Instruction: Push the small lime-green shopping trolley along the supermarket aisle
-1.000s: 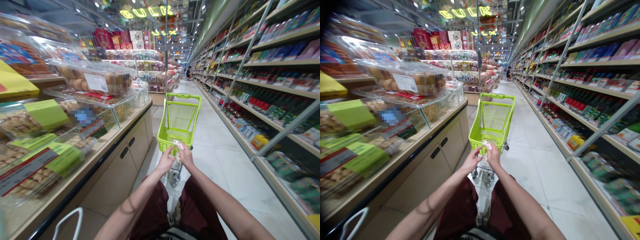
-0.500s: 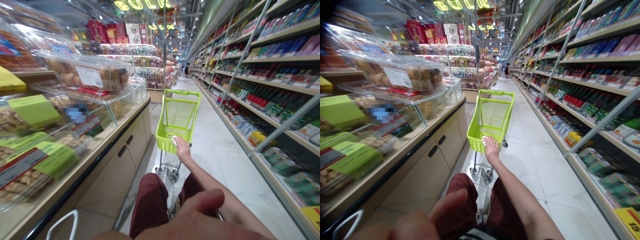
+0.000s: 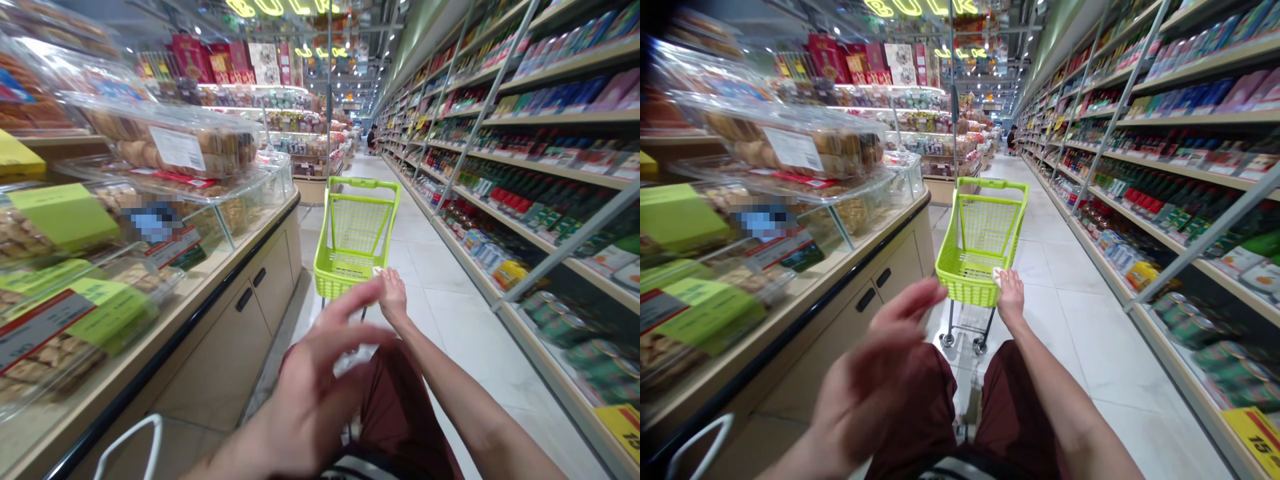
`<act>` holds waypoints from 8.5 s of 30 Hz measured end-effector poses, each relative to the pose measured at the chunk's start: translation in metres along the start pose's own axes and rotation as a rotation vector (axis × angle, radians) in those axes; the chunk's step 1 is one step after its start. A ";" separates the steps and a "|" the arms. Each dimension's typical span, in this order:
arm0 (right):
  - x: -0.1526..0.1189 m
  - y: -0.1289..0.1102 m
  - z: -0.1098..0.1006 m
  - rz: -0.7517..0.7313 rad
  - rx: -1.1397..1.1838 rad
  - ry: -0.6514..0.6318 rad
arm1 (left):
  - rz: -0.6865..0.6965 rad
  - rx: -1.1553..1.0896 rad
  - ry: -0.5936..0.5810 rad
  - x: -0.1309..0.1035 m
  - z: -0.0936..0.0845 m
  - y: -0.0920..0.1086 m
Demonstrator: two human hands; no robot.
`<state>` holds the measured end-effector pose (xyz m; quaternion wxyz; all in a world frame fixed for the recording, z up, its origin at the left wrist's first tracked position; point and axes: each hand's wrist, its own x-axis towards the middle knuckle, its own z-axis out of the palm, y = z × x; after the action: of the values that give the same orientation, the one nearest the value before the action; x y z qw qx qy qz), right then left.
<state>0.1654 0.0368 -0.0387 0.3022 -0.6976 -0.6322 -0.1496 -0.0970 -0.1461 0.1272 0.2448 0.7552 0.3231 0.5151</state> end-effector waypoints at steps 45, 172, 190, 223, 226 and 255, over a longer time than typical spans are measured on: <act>0.014 -0.121 0.064 -0.866 0.088 -0.369 | -0.533 0.882 -0.470 -0.005 0.027 -0.230; -0.053 -0.001 0.014 -0.426 0.245 -0.041 | -0.410 0.896 -0.478 0.033 0.156 -0.200; -0.054 0.029 0.005 -0.262 0.269 -0.017 | -0.332 0.893 -0.540 0.038 0.183 -0.195; -0.041 -0.033 0.024 -0.485 0.239 -0.066 | -0.473 0.996 -0.493 0.034 0.139 -0.220; -0.030 -0.046 0.034 -0.529 0.238 -0.063 | -0.484 1.014 -0.470 0.036 0.131 -0.224; -0.046 -0.062 0.040 -0.399 0.375 0.019 | -0.437 0.865 -0.344 0.044 0.085 -0.256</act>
<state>0.0907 0.0258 -0.0820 0.3965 -0.4898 -0.7709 -0.0928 -0.0660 0.0551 -0.0550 0.0616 0.7761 0.6118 0.1397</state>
